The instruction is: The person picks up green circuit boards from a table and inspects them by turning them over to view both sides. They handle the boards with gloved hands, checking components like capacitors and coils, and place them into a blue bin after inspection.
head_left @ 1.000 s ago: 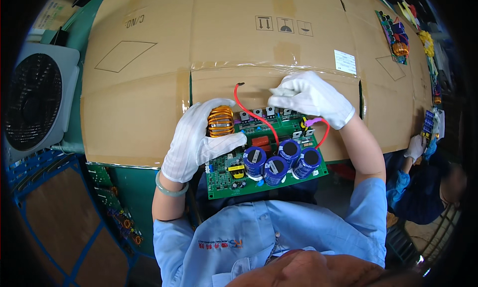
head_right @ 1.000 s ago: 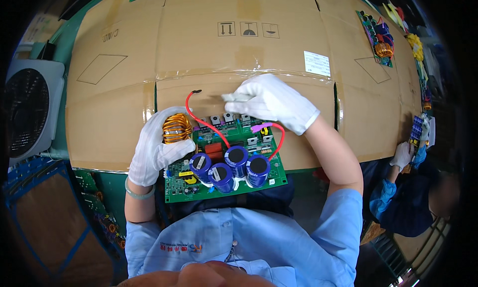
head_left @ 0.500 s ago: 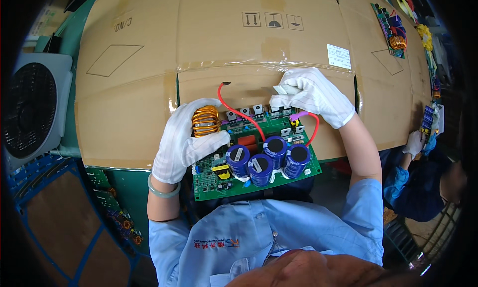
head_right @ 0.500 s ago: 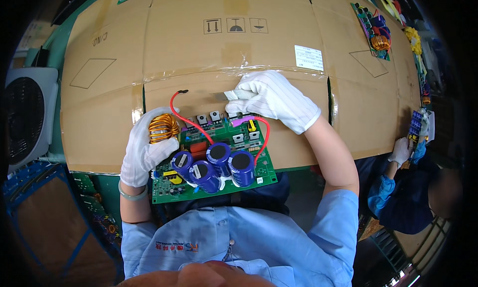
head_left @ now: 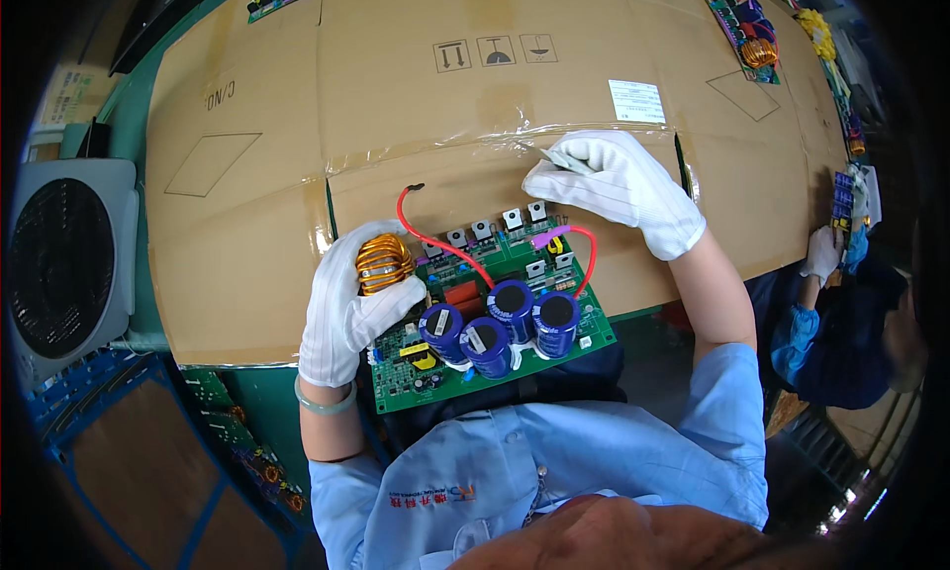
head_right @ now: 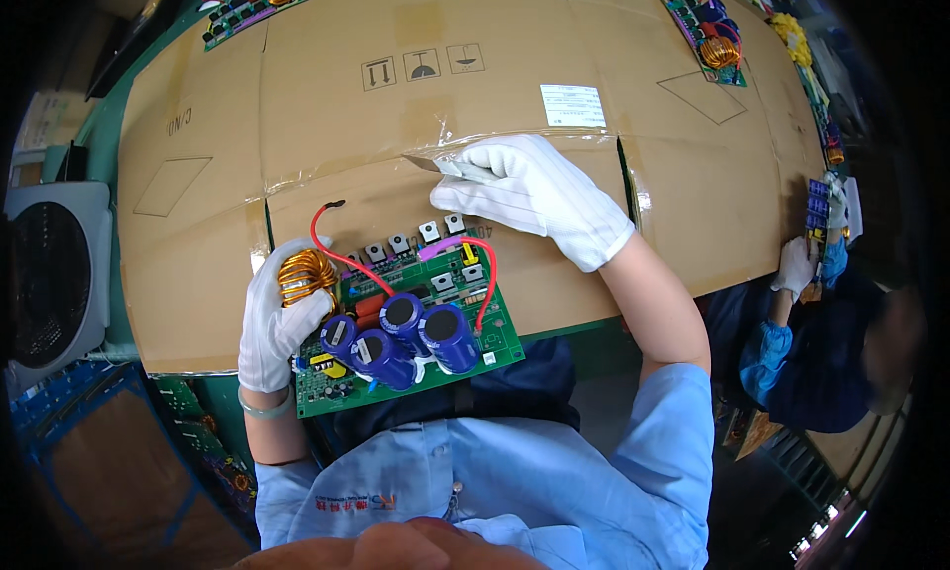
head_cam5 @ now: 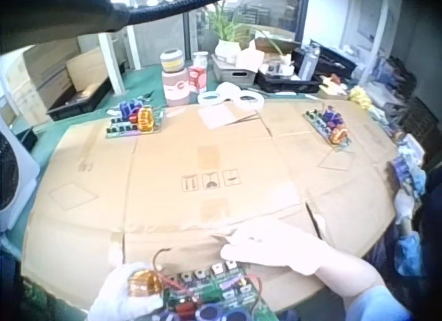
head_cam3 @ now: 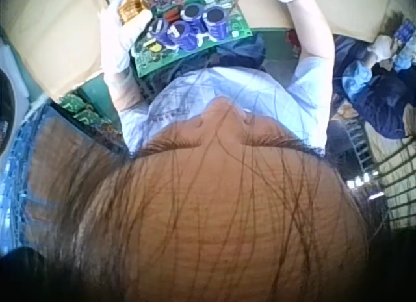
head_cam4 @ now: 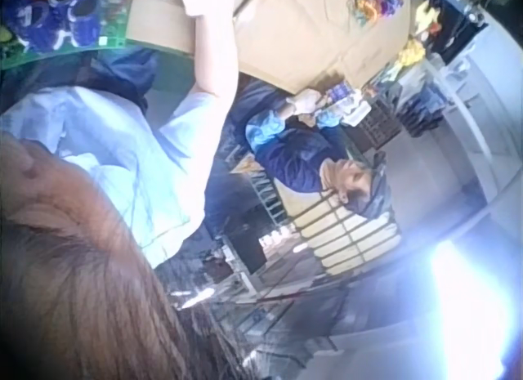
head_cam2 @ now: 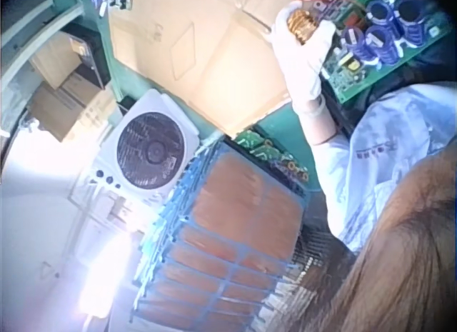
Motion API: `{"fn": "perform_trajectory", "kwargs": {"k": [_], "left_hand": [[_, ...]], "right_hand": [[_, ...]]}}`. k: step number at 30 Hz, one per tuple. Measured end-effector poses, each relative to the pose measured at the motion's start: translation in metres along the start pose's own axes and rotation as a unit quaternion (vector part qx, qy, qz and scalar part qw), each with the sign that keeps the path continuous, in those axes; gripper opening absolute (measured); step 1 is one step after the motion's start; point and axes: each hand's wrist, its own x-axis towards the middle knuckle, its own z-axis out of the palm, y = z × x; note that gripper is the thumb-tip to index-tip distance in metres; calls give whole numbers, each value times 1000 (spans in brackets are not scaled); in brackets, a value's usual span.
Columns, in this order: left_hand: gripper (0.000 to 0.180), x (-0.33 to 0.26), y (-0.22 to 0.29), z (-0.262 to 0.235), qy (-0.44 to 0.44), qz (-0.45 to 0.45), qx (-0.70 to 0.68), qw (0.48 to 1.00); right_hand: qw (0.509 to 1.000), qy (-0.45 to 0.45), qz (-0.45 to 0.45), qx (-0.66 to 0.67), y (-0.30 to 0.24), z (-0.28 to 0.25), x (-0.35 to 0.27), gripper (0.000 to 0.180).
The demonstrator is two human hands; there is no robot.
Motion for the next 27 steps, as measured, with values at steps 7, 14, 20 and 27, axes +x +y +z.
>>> {"fn": "perform_trajectory", "kwargs": {"k": [7, 14, 20, 27], "left_hand": [[60, -2, -1, 0, 2, -22, -27, 999], [62, -8, 1, 1, 12, -7, 6, 1000], [58, -9, 4, 2, 9, -7, 4, 1000], [50, -2, 8, 5, -7, -34, -105, 994]], "right_hand": [[991, -12, -2, 132, -7, 6, -10, 24], [971, -98, -220, -6, -8, 24, -10, 41], [958, -44, -280, -36, -3, 36, -9, 48], [969, -51, -236, -43, -1, 31, 2, 50]]}}
